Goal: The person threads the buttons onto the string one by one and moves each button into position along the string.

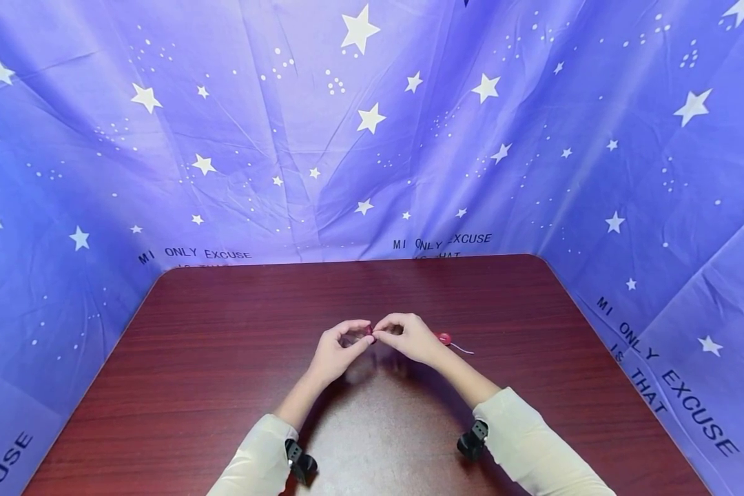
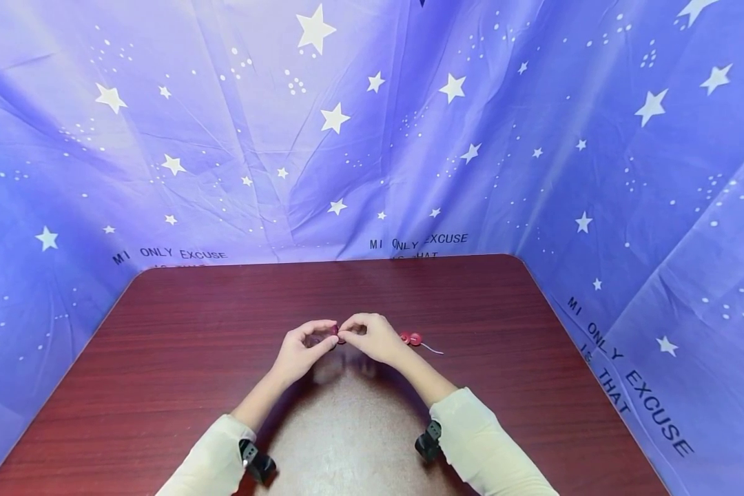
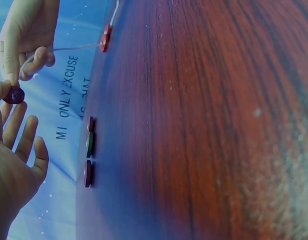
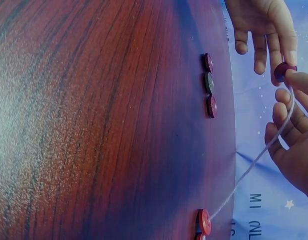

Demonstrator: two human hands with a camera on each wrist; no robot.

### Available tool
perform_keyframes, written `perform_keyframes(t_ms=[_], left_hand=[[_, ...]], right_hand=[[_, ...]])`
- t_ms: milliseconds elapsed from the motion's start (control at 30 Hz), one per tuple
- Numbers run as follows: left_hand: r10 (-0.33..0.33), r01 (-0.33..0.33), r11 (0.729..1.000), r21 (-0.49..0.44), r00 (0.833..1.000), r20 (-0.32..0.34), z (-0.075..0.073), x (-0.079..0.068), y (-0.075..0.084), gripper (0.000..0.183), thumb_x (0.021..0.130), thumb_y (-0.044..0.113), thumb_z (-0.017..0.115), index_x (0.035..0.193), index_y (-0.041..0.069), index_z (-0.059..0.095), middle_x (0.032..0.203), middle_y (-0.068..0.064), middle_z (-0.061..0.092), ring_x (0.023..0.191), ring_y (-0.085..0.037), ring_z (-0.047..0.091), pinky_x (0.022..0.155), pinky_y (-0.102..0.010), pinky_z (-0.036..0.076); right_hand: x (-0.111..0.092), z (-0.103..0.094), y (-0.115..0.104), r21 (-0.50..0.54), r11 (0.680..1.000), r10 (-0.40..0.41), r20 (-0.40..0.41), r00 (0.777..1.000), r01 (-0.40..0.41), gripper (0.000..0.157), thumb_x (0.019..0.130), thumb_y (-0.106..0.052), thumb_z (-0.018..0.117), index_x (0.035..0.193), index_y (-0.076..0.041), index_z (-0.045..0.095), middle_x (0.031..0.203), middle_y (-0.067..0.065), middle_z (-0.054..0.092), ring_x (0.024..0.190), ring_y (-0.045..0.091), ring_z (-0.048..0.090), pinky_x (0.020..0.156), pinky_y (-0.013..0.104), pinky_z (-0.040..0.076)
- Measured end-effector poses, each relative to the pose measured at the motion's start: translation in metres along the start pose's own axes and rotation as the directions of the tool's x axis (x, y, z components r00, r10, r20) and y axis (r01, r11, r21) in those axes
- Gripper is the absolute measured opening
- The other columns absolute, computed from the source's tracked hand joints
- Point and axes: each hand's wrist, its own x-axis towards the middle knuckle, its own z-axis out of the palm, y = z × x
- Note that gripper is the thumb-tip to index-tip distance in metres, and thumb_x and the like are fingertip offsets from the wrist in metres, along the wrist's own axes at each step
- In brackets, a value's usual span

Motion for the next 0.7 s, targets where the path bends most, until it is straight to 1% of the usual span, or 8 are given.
perform_keyframes(t_ms=[100, 167, 267, 333, 400, 500, 600, 700], left_hand=[[0.001, -0.001, 1.0, 0.007, 1.0, -0.005, 0.0, 0.0, 0.0, 0.03, 0.084, 0.006, 0.067, 0.112, -0.005, 0.062, 0.102, -0.021, 0.068, 0.09, -0.025, 0.063, 0.07, -0.028, 0.05], [0.0, 0.0, 1.0, 0.008, 1.0, -0.008, 0.0, 0.0, -0.001, 0.03, 0.084, 0.006, 0.067, 0.112, -0.006, 0.062, 0.101, -0.021, 0.068, 0.09, -0.025, 0.063, 0.07, -0.028, 0.051], [-0.004, 0.004, 1.0, 0.012, 1.0, -0.027, 0.003, 0.003, -0.017, 0.032, 0.083, 0.007, 0.069, 0.112, -0.005, 0.062, 0.1, -0.02, 0.069, 0.089, -0.025, 0.064, 0.07, -0.027, 0.05], [0.003, -0.002, 1.0, 0.013, 0.999, -0.04, 0.004, 0.004, -0.028, 0.032, 0.083, 0.009, 0.07, 0.112, -0.002, 0.063, 0.1, -0.018, 0.069, 0.088, -0.024, 0.065, 0.069, -0.025, 0.049], [0.022, -0.02, 0.999, 0.028, 0.998, -0.055, 0.006, 0.006, -0.038, 0.032, 0.082, 0.012, 0.071, 0.111, 0.001, 0.064, 0.1, -0.014, 0.07, 0.087, -0.023, 0.066, 0.068, -0.023, 0.047], [0.085, -0.08, 0.993, 0.081, 0.995, -0.058, 0.006, 0.006, -0.038, 0.03, 0.082, 0.015, 0.071, 0.11, 0.003, 0.066, 0.098, -0.009, 0.068, 0.085, -0.026, 0.066, 0.066, -0.026, 0.048], [0.155, -0.143, 0.972, 0.186, 0.987, -0.05, 0.006, 0.006, -0.037, 0.029, 0.082, 0.014, 0.072, 0.109, 0.005, 0.066, 0.099, -0.006, 0.067, 0.086, -0.03, 0.062, 0.064, -0.032, 0.049], [0.197, -0.181, 0.94, 0.288, 0.98, -0.028, 0.005, 0.006, -0.036, 0.029, 0.082, 0.015, 0.071, 0.11, 0.007, 0.067, 0.102, -0.003, 0.067, 0.088, -0.029, 0.059, 0.065, -0.03, 0.05]], right_hand=[[-0.001, 0.0, -0.001, 0.028, 1.0, 0.01, 0.018, 1.0, -0.011, 0.011, 0.087, -0.018, 0.066, 0.09, -0.01, 0.071, 0.078, 0.008, 0.068, 0.065, 0.004, 0.051, 0.059, 0.017, 0.044], [-0.003, -0.002, -0.011, 0.05, 0.999, 0.019, 0.034, 0.999, -0.02, 0.013, 0.088, -0.016, 0.064, 0.092, -0.006, 0.071, 0.081, 0.012, 0.069, 0.066, 0.007, 0.052, 0.06, 0.017, 0.044], [-0.006, -0.006, -0.028, 0.089, 0.995, 0.038, 0.058, 0.998, -0.043, 0.015, 0.089, -0.011, 0.062, 0.093, 0.001, 0.07, 0.08, 0.015, 0.067, 0.064, 0.009, 0.052, 0.058, 0.017, 0.044], [-0.008, -0.009, -0.039, 0.103, 0.992, 0.067, 0.073, 0.995, -0.074, 0.015, 0.089, -0.008, 0.06, 0.094, 0.003, 0.069, 0.076, 0.013, 0.066, 0.063, 0.018, 0.055, 0.056, 0.019, 0.046], [-0.008, -0.008, -0.039, 0.126, 0.987, 0.091, 0.076, 0.993, -0.1, 0.016, 0.09, -0.009, 0.06, 0.094, 0.003, 0.069, 0.072, 0.009, 0.064, 0.061, 0.027, 0.057, 0.055, 0.021, 0.047], [-0.007, -0.007, -0.037, 0.146, 0.981, 0.117, 0.069, 0.991, -0.126, 0.018, 0.09, -0.012, 0.061, 0.093, 0.003, 0.07, 0.07, 0.011, 0.064, 0.067, 0.042, 0.057, 0.055, 0.025, 0.049], [-0.007, -0.006, -0.037, 0.149, 0.979, 0.133, 0.064, 0.989, -0.141, 0.019, 0.089, -0.014, 0.062, 0.092, 0.004, 0.07, 0.072, 0.02, 0.065, 0.061, 0.035, 0.056, 0.054, 0.024, 0.047], [-0.007, -0.005, -0.036, 0.146, 0.978, 0.143, 0.059, 0.988, -0.15, 0.019, 0.088, -0.013, 0.063, 0.09, 0.005, 0.069, 0.076, 0.027, 0.064, 0.056, 0.019, 0.053, 0.053, 0.02, 0.045]])
